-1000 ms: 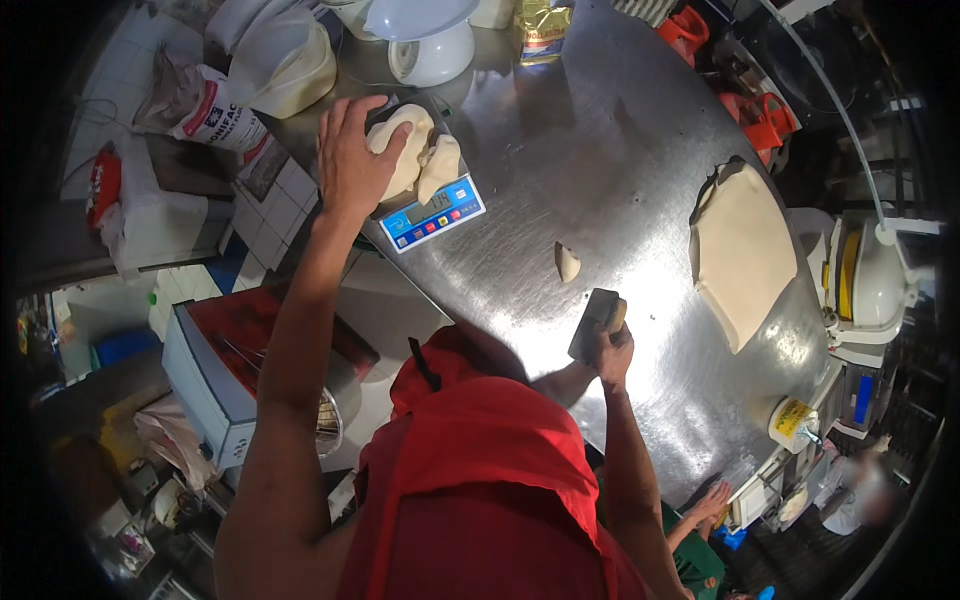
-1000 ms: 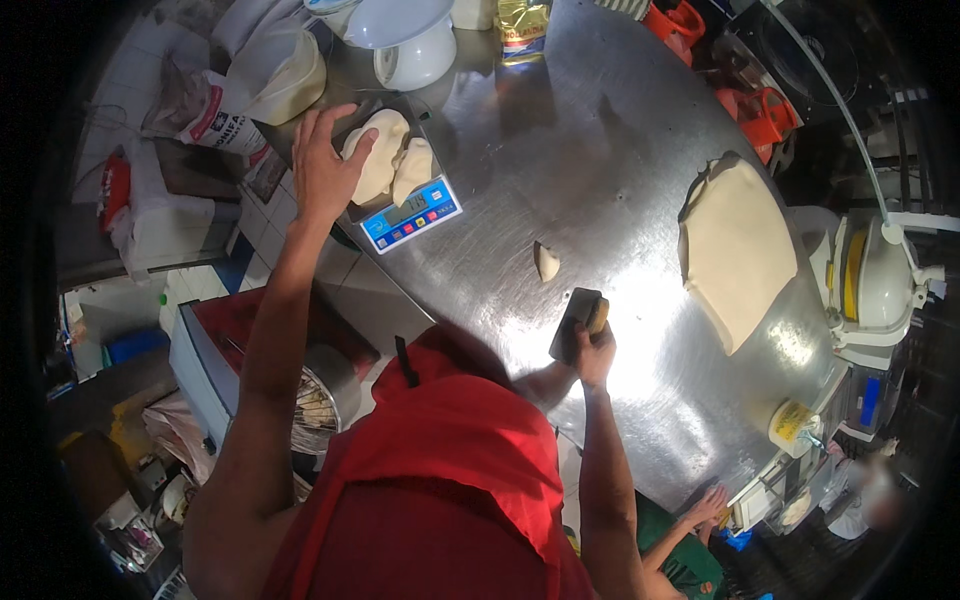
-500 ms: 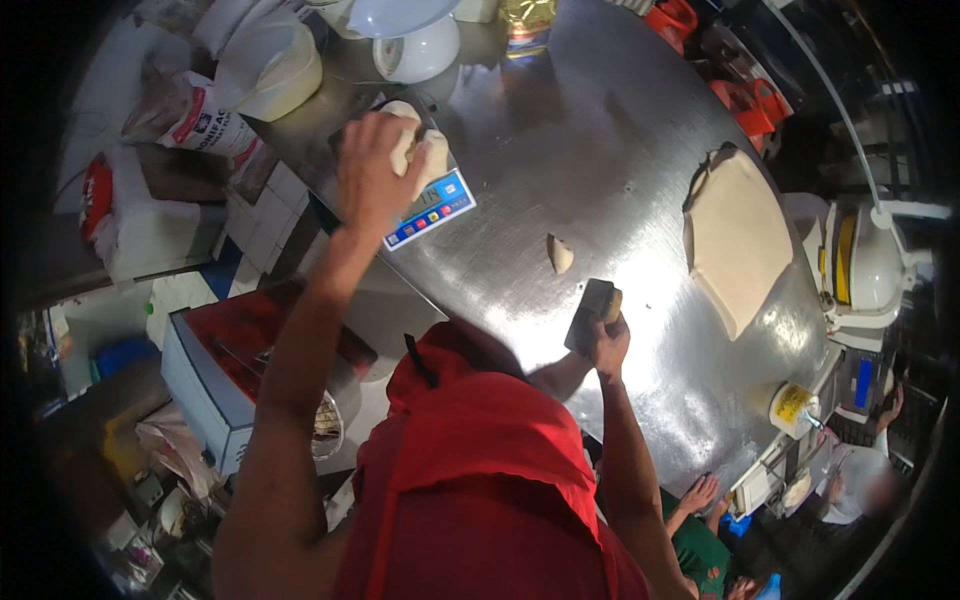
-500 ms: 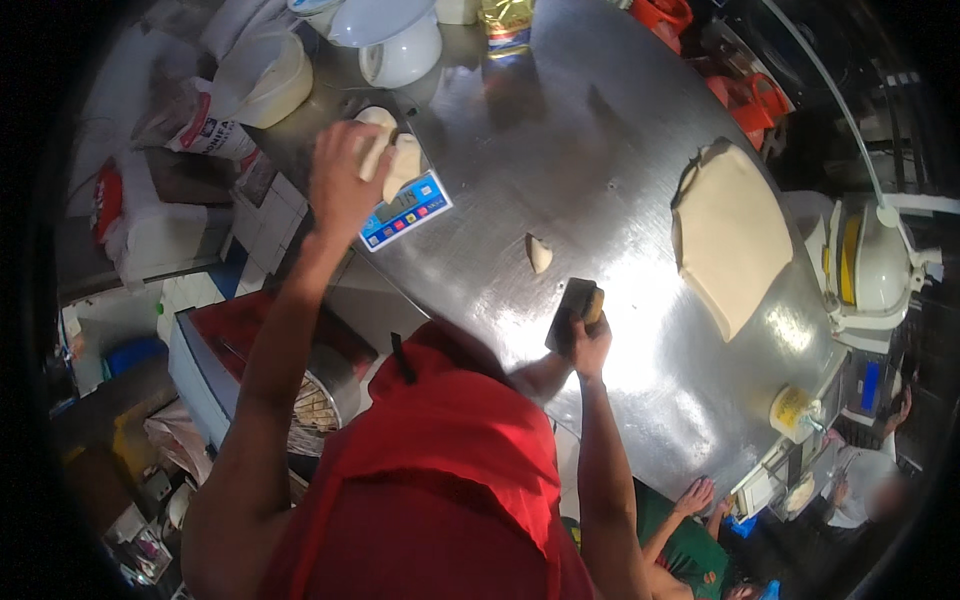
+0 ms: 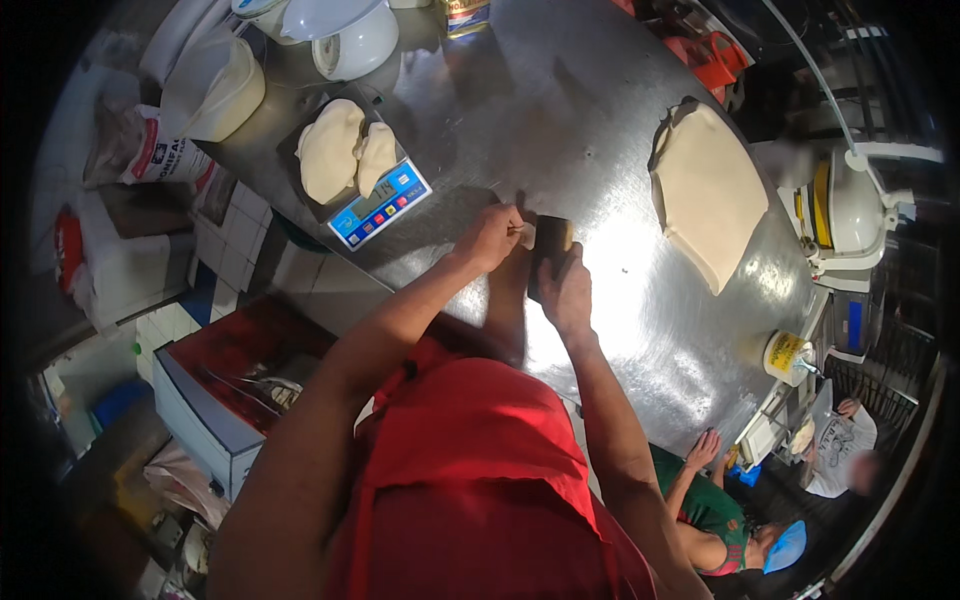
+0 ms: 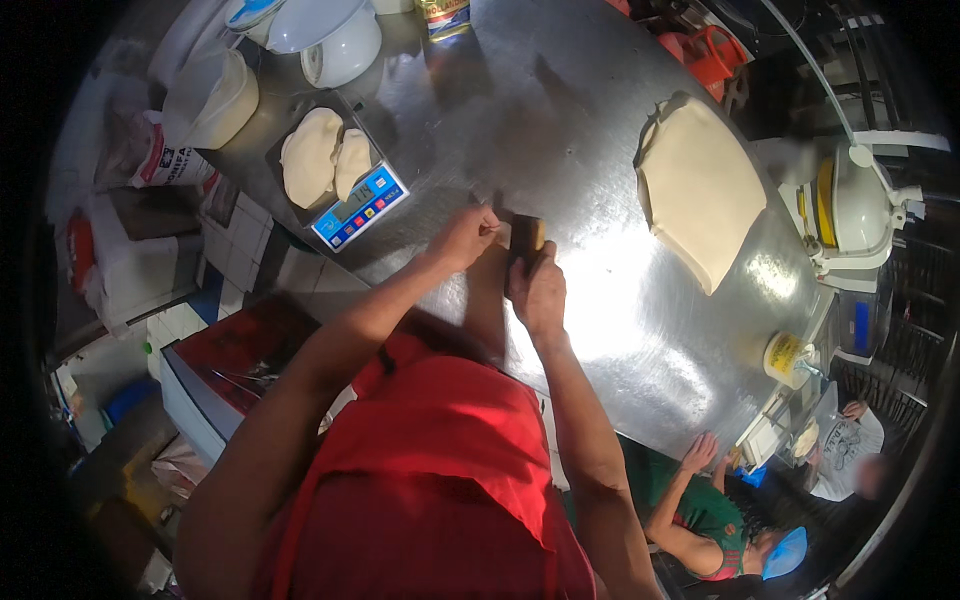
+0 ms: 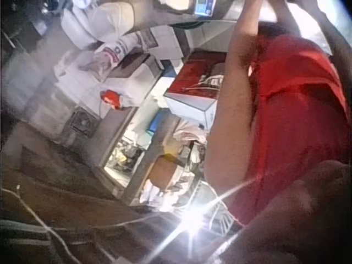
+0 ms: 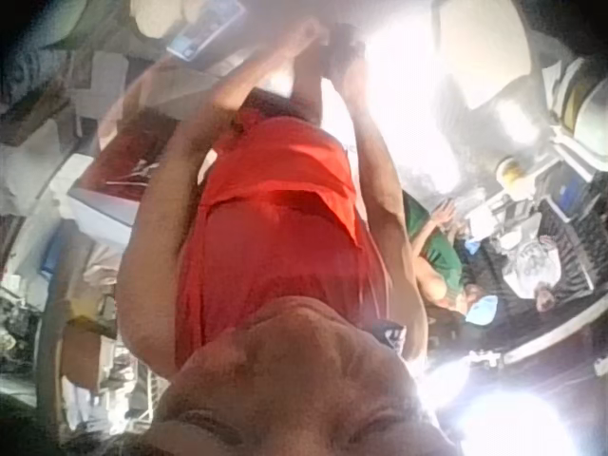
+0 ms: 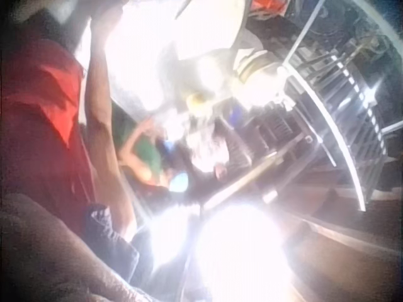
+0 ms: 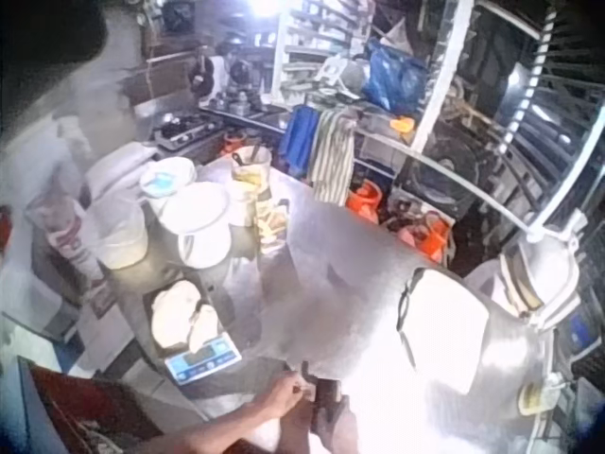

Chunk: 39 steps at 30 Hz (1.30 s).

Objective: The person portions and weighs dough by cutting pieces from a larger slab with a bench scraper, weighing each piece on a digital scale, and setting the weighed portions aside on a metal table.

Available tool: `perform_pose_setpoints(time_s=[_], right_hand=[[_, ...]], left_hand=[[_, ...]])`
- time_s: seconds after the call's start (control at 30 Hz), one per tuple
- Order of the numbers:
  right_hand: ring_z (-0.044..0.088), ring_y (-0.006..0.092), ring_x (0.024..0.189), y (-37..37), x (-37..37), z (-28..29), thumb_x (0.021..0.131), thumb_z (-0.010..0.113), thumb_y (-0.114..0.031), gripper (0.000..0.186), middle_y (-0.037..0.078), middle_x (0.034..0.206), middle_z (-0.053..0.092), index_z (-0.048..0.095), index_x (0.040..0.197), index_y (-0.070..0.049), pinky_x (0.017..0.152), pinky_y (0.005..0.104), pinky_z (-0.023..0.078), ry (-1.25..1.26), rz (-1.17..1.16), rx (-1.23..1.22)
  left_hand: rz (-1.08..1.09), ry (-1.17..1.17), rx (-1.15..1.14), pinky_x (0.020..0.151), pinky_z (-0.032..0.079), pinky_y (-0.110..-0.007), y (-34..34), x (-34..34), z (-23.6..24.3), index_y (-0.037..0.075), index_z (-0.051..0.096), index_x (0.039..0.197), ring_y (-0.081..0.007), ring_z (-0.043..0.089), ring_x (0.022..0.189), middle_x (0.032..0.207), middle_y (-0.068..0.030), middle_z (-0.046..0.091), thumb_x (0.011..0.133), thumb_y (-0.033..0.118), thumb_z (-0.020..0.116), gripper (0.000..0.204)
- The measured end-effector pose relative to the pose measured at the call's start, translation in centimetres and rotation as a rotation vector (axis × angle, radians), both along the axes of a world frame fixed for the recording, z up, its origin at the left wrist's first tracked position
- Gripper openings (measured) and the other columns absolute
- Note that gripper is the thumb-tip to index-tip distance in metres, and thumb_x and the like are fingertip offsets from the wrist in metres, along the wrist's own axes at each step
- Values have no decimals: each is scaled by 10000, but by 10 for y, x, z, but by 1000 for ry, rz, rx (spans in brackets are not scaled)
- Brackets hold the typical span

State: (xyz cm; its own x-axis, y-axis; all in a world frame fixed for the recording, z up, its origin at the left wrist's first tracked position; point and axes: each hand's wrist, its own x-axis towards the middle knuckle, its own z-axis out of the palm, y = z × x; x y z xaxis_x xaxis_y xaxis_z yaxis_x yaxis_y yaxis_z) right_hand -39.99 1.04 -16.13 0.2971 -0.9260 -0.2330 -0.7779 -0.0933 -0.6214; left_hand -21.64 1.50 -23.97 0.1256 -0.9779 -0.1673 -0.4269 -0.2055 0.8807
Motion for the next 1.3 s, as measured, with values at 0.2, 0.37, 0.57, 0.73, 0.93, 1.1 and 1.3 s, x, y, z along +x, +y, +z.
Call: perform_pose_setpoints(time_s=[0.2,0.37,0.57,0.73,0.93,1.1,1.3], right_hand=[[703,518,829,1,29,-34,986,568,-169,390,331,880,701,429,1244,88,729,577,571,233,86,22],[676,554,963,-25,19,-22,1000,634,-259,529,343,999,696,435,1311,120,790,541,551,-98,122,318],[733,342,961,40,-82,-63,1024,632,-293,481,222,1074,717,508,1356,32,842,422,581,-440,-61,240],[743,368,888,42,-108,-122,896,656,-221,393,263,905,726,629,1181,50,804,479,569,-95,-120,140],[685,471,938,24,-97,-64,882,670,-319,462,293,949,696,587,1182,23,856,515,526,-258,-219,191],[684,469,930,40,-93,-66,875,669,-333,459,293,941,692,591,1151,25,853,517,525,-224,-322,199],[691,478,961,27,-74,-70,847,664,-306,457,294,948,705,599,1148,33,862,529,535,-253,-287,140]], left_hand=[[35,-150,-85,796,548,-426,12,0,13,29,645,1025,-326,719,895,921,-161,715,921,104,726,151],[130,-36,-194,847,542,-451,20,36,73,60,613,1099,-373,672,1022,1066,-167,661,838,-5,707,285],[532,-532,-557,1037,465,-455,34,160,150,90,664,1203,-384,570,1209,1234,-158,572,836,-58,679,396],[350,-1092,-255,1154,379,-550,24,153,130,144,573,1478,-380,467,1385,1465,-160,530,734,368,921,851],[503,-1226,-79,1000,491,-638,22,174,96,329,480,1561,-392,500,1370,1573,-88,438,850,585,784,814],[555,-1051,-110,1069,492,-533,7,184,107,191,496,1540,-419,578,1323,1506,-178,549,957,458,702,674],[744,-891,-91,990,545,-402,25,364,10,52,519,1495,-289,673,1185,1339,-169,657,1062,343,572,525]])
